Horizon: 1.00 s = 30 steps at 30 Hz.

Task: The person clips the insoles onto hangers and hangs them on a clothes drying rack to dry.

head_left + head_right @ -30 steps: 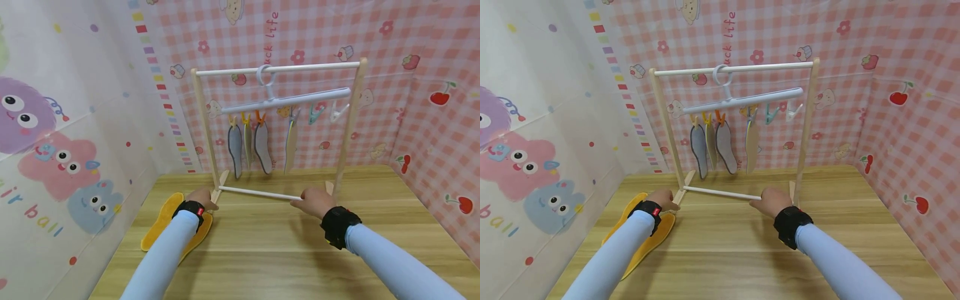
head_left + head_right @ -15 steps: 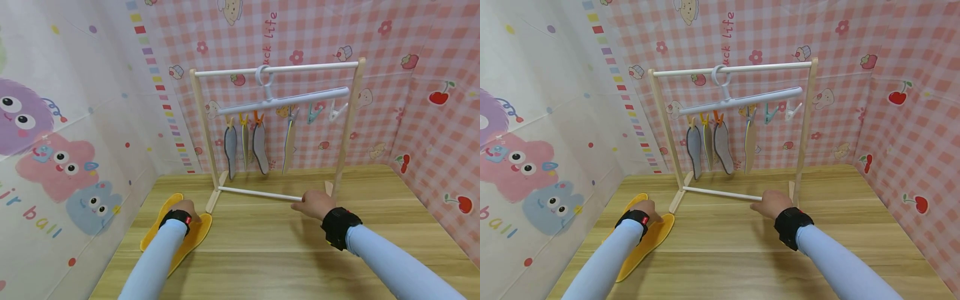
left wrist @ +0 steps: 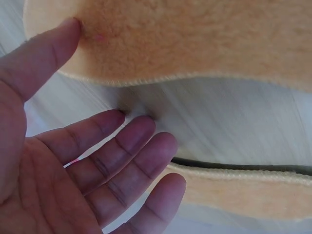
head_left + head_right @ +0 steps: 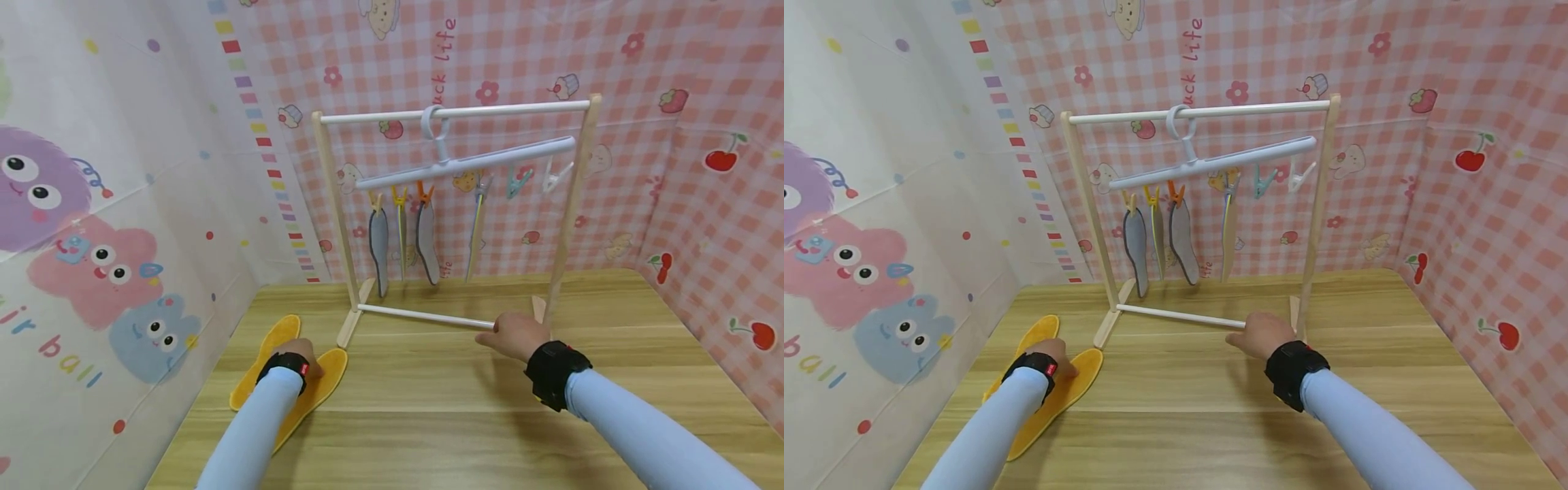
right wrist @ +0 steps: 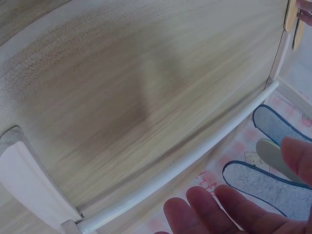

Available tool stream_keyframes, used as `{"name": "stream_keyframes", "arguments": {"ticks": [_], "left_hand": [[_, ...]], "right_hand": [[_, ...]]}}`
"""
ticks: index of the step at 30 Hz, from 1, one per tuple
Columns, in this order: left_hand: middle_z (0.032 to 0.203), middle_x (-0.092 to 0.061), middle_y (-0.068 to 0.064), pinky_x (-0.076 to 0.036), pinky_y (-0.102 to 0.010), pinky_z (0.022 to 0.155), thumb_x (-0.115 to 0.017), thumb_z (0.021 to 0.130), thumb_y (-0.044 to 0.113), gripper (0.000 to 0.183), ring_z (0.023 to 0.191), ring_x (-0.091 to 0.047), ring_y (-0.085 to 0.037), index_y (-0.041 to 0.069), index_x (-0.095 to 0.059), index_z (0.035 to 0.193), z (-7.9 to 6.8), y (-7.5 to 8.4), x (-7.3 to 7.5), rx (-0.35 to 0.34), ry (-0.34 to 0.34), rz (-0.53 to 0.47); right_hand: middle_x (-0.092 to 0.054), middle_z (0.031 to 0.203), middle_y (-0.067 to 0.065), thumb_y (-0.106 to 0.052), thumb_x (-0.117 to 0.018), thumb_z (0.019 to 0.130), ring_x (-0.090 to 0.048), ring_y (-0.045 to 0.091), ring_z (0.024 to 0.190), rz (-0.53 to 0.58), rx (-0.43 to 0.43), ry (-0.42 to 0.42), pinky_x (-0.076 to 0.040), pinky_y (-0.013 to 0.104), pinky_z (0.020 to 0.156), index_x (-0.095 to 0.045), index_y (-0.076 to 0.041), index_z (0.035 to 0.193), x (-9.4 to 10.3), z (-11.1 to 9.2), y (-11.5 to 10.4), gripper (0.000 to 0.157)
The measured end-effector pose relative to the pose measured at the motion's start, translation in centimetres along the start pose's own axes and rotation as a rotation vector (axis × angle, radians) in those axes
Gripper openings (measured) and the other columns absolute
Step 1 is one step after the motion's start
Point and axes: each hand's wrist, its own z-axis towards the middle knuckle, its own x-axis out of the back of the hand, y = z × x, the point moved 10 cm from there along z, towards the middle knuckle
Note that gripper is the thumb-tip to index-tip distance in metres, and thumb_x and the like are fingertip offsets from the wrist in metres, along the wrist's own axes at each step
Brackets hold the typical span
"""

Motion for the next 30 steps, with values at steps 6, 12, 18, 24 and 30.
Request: {"name": "stream_keyframes", "arguments": {"ticks": [6, 12, 18, 24, 30], "left_hand": [[0.072, -0.061, -0.006, -0.051, -0.043, 0.070, -0.082, 0.078, 0.027, 0.027, 0.069, -0.057, -0.024, 0.004, -0.068, 0.082, 0.1, 0.9, 0.2, -0.018, 0.022, 0.016], [0.077, -0.063, -0.009, -0.051, -0.044, 0.070, -0.076, 0.078, 0.013, 0.016, 0.070, -0.057, -0.025, 0.002, -0.068, 0.085, -0.3, 2.2, 0.8, -0.046, 0.024, 0.057], [0.081, -0.065, -0.011, -0.051, -0.046, 0.071, -0.077, 0.077, 0.013, 0.017, 0.073, -0.059, -0.026, 0.001, -0.069, 0.085, 0.0, 2.1, 0.6, -0.046, 0.025, 0.042], [0.076, -0.063, -0.010, -0.049, -0.043, 0.068, -0.077, 0.077, 0.014, 0.018, 0.070, -0.057, -0.027, 0.000, -0.068, 0.085, 0.2, 1.5, 0.2, -0.034, 0.019, 0.011], [0.078, -0.064, -0.010, -0.050, -0.043, 0.070, -0.079, 0.076, 0.015, 0.020, 0.070, -0.057, -0.026, 0.001, -0.069, 0.086, -0.5, 2.0, 0.8, -0.036, 0.023, -0.001]], "right_hand": [[-0.068, 0.086, 0.006, -0.044, -0.064, 0.093, -0.058, 0.020, 0.071, -0.002, 0.003, 0.000, -0.046, 0.037, 0.062, -0.073, -0.001, 0.099, -0.1, 0.0, 0.0, 0.044], [-0.063, 0.078, 0.002, -0.044, -0.064, 0.093, -0.054, 0.019, 0.066, -0.008, 0.008, 0.006, -0.042, 0.034, 0.059, -0.072, -0.003, 0.094, -0.2, 0.0, -0.1, 0.042], [-0.067, 0.084, 0.005, -0.045, -0.065, 0.092, -0.057, 0.020, 0.069, -0.022, 0.001, 0.014, -0.045, 0.037, 0.061, -0.072, -0.002, 0.096, -0.2, -0.1, -0.2, 0.043], [-0.068, 0.086, 0.008, -0.043, -0.064, 0.092, -0.059, 0.021, 0.070, -0.023, -0.001, 0.001, -0.047, 0.040, 0.063, -0.072, -0.001, 0.097, -0.4, -0.2, -0.3, 0.043], [-0.071, 0.094, 0.013, -0.043, -0.065, 0.092, -0.063, 0.023, 0.075, -0.031, -0.001, 0.005, -0.050, 0.044, 0.068, -0.072, 0.001, 0.102, -0.5, -0.2, -0.2, 0.045]]}}
